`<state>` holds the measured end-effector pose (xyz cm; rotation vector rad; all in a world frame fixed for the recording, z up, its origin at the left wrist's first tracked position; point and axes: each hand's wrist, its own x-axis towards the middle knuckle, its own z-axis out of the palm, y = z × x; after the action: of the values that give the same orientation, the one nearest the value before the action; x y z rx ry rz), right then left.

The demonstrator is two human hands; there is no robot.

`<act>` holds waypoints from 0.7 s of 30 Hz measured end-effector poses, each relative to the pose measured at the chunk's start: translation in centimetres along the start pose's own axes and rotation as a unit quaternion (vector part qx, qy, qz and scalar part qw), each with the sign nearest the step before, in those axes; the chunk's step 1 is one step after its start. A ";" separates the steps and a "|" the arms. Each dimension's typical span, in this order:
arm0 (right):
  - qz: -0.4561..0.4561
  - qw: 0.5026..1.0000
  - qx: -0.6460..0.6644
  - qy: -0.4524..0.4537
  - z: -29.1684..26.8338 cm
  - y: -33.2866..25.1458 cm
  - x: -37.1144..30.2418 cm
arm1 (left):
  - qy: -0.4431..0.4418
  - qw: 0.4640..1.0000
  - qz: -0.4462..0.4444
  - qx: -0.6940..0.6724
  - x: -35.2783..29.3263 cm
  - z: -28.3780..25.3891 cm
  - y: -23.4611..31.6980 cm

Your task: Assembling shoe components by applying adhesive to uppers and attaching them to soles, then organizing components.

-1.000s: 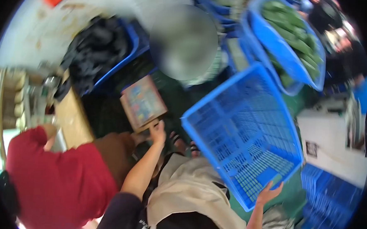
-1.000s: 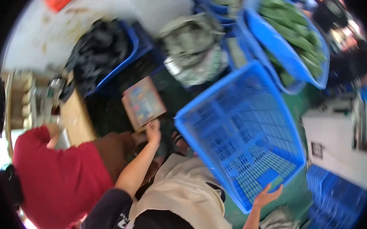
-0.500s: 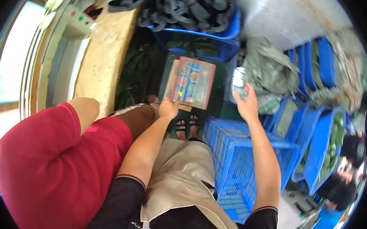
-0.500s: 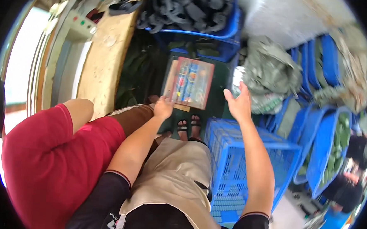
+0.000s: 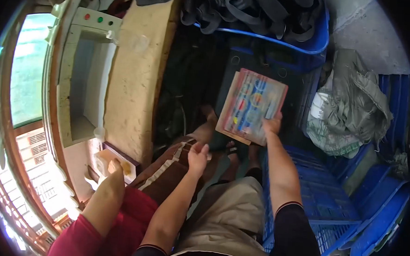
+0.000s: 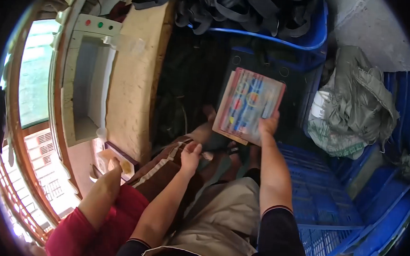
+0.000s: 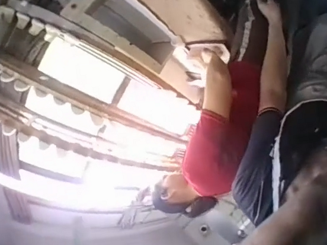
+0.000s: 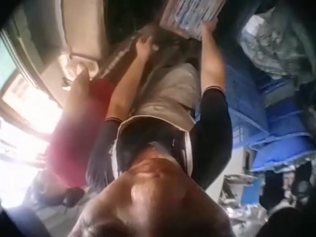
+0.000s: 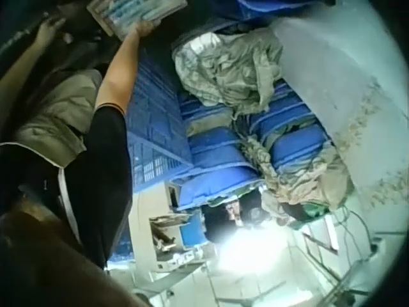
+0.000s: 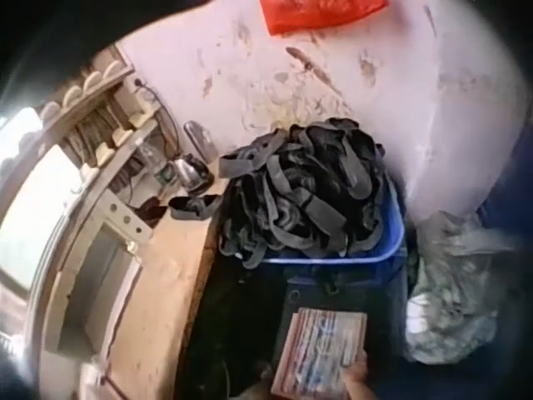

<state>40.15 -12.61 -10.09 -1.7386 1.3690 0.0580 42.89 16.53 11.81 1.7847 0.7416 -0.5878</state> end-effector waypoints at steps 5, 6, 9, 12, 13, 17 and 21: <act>0.038 0.997 0.051 -0.039 1.9 -3.2 -0.6 | 0.027 0.992 0.061 0.107 4.0 -0.4 0.7; 0.085 0.982 0.147 -0.079 2.0 -3.7 0.2 | 0.032 0.987 0.081 0.133 4.6 -0.4 1.8; 0.175 0.910 0.326 -0.187 1.6 -4.3 2.9 | 0.058 0.968 0.139 0.200 5.8 -0.6 6.1; 0.185 0.894 0.338 -0.227 1.8 -5.1 4.8 | 0.110 0.944 0.210 0.231 7.8 -2.0 10.5; 0.194 0.885 0.352 -0.236 1.8 -5.2 5.2 | 0.147 0.922 0.259 0.246 8.7 -2.9 11.3; 0.183 0.886 0.355 -0.236 1.6 -6.0 5.9 | 0.283 0.876 0.261 0.289 13.2 -8.6 14.1; 0.226 0.878 0.353 -0.232 -0.7 -4.5 8.2 | 0.337 0.864 0.228 0.296 16.8 -12.5 18.5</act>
<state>46.59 -19.34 -11.27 -0.7130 1.1922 0.1942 68.29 27.38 15.87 2.6937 0.5742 0.1939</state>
